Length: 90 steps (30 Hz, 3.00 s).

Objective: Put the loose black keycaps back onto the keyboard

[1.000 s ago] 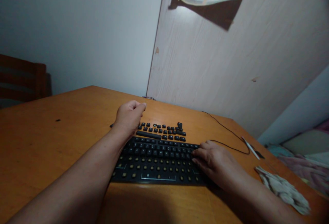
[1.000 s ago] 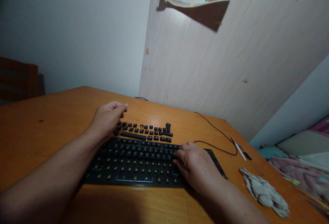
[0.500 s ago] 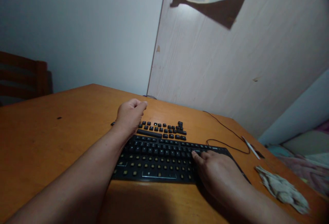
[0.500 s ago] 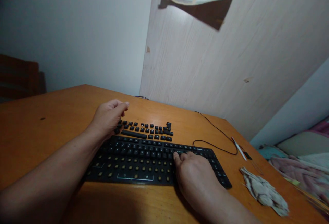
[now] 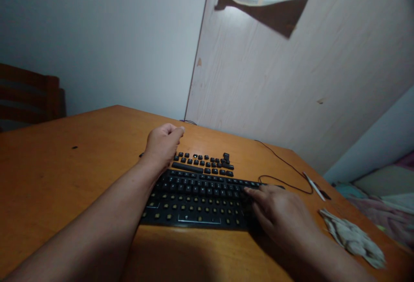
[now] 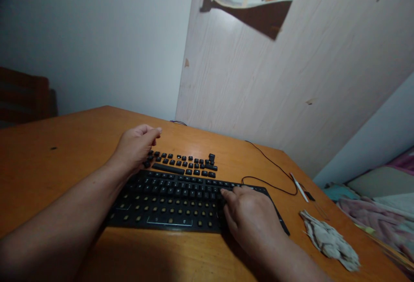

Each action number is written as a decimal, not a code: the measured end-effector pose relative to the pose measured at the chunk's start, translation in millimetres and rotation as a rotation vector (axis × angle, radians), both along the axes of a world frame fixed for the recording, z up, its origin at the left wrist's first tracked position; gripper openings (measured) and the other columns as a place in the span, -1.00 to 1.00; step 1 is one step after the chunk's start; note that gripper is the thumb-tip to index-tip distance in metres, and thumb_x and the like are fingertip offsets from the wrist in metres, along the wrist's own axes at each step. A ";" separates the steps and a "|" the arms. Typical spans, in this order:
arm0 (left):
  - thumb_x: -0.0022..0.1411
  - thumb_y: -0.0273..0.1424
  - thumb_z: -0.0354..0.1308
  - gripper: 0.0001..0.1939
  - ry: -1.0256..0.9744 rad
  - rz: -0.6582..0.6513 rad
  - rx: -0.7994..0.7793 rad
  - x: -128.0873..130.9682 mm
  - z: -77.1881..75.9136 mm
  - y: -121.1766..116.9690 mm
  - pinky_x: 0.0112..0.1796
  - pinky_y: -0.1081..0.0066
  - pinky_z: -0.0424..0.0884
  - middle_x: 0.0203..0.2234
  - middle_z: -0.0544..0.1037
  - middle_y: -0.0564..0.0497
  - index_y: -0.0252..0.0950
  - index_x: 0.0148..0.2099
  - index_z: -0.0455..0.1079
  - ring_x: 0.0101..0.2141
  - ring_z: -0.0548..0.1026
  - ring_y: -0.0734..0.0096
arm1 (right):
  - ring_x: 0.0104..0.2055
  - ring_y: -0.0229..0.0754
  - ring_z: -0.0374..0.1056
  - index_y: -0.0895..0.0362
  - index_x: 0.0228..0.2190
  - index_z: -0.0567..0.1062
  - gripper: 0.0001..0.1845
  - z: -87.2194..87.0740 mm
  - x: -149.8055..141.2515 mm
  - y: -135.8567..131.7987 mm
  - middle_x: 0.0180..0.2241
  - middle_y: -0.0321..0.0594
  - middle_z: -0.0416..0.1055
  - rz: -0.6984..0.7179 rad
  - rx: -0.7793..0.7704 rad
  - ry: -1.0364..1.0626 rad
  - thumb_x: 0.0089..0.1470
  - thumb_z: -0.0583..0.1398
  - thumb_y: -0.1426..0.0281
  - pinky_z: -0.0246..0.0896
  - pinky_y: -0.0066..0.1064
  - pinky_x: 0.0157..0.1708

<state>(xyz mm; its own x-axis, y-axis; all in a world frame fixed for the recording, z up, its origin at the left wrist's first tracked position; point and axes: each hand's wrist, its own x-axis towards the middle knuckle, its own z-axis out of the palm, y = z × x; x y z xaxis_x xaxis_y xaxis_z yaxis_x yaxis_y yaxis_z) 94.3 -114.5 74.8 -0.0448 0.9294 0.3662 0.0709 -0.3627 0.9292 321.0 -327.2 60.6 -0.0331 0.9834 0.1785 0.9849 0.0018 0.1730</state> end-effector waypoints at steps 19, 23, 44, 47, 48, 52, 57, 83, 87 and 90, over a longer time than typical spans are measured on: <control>0.11 -0.21 0.20 -0.72 -0.002 -0.001 -0.006 -0.3 -3.5 4.7 -0.47 0.45 0.17 -0.65 0.33 0.13 -0.27 -0.51 0.30 -0.58 0.23 0.49 | -0.24 -0.04 0.49 0.06 -0.15 0.64 -0.64 -0.7 6.1 3.3 -0.31 -0.16 0.56 0.041 -0.019 0.100 0.18 0.08 0.45 0.30 -0.25 -0.22; 0.11 -0.20 0.20 -0.71 -0.008 -0.005 -0.003 -0.5 -3.4 4.7 -0.47 0.45 0.17 -0.65 0.31 0.14 -0.27 -0.51 0.29 -0.57 0.23 0.49 | -0.21 -0.08 0.49 0.05 -0.10 0.62 -0.63 4.7 14.4 5.8 -0.25 -0.16 0.58 0.010 0.088 0.213 0.20 0.07 0.42 0.31 -0.27 -0.18; 0.10 -0.17 0.20 -0.69 -0.018 -0.022 -0.040 -1.0 -3.4 2.7 -0.52 0.47 0.15 -0.67 0.30 0.13 -0.26 -0.52 0.28 -0.60 0.21 0.49 | -0.27 -0.10 0.47 0.15 -0.29 0.66 -0.77 13.9 42.3 188.5 -0.32 -0.11 0.61 -0.275 -0.166 0.301 0.10 0.28 0.27 0.20 -0.40 -0.37; 0.11 -0.17 0.19 -0.69 -0.023 -0.041 -0.052 -0.9 -5.1 4.2 -0.52 0.47 0.15 -0.66 0.30 0.13 -0.26 -0.51 0.28 -0.60 0.21 0.49 | -0.21 -0.06 0.48 0.14 -0.27 0.65 -0.73 7.8 40.0 202.0 -0.28 -0.09 0.60 -0.316 -0.203 0.280 0.09 0.32 0.20 0.24 -0.37 -0.31; 0.12 -0.16 0.19 -0.69 -0.021 -0.044 -0.055 -0.9 -5.6 4.7 -0.53 0.47 0.15 -0.66 0.30 0.13 -0.26 -0.51 0.28 -0.60 0.21 0.49 | -0.19 -0.05 0.48 0.15 -0.26 0.63 -0.72 6.4 39.8 205.4 -0.26 -0.08 0.59 -0.329 -0.219 0.273 0.09 0.33 0.20 0.27 -0.35 -0.28; 0.13 -0.17 0.19 -0.69 -0.011 -0.052 -0.060 -0.7 -6.0 5.9 -0.53 0.47 0.15 -0.66 0.30 0.12 -0.25 -0.52 0.28 -0.60 0.22 0.48 | -0.11 -0.09 0.46 0.17 -0.11 0.54 -0.68 1.0 41.6 215.7 -0.11 -0.12 0.52 -0.365 -0.301 0.250 0.23 0.26 0.20 0.39 -0.18 -0.11; 0.15 -0.19 0.18 -0.69 -0.016 -0.054 -0.051 -1.0 -5.2 5.4 -0.51 0.46 0.16 -0.65 0.31 0.11 -0.25 -0.51 0.27 -0.58 0.24 0.48 | -0.03 -0.06 0.43 0.15 0.03 0.47 -0.65 -5.1 43.9 222.9 0.04 -0.10 0.44 -0.383 -0.350 0.247 0.29 0.22 0.23 0.42 -0.10 -0.06; 0.10 -0.20 0.20 -0.71 -0.034 -0.036 -0.016 0.4 0.3 0.5 -0.48 0.44 0.18 -0.64 0.35 0.10 -0.26 -0.51 0.30 -0.57 0.24 0.47 | -0.43 -0.22 0.36 0.13 -0.29 0.53 -0.83 25.8 43.1 97.4 -0.44 -0.24 0.50 -0.248 -0.077 0.557 0.05 0.19 0.37 0.13 -0.45 -0.48; 0.10 -0.20 0.21 -0.72 -0.028 -0.035 -0.002 0.8 0.0 1.5 -0.48 0.44 0.19 -0.63 0.37 0.10 -0.27 -0.51 0.32 -0.57 0.25 0.47 | -0.43 -0.22 0.33 0.11 -0.35 0.49 -0.87 16.6 41.7 49.7 -0.47 -0.30 0.45 -0.139 -0.119 0.714 0.07 0.17 0.34 0.15 -0.44 -0.45; 0.09 -0.21 0.21 -0.73 -0.031 -0.034 0.000 1.0 0.2 1.2 -0.49 0.44 0.19 -0.64 0.37 0.10 -0.26 -0.52 0.32 -0.57 0.26 0.46 | -0.42 -0.21 0.33 0.09 -0.34 0.47 -0.88 9.5 38.0 32.5 -0.45 -0.31 0.46 -0.118 -0.148 0.736 0.09 0.17 0.32 0.16 -0.44 -0.44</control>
<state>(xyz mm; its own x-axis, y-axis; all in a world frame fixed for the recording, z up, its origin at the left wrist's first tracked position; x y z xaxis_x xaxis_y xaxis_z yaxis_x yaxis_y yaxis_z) 95.3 -113.3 75.0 -0.0248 0.9305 0.3655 0.0294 -0.3647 0.9306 359.0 -294.7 70.1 0.1505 0.9884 -0.0207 0.8411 -0.1390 -0.5227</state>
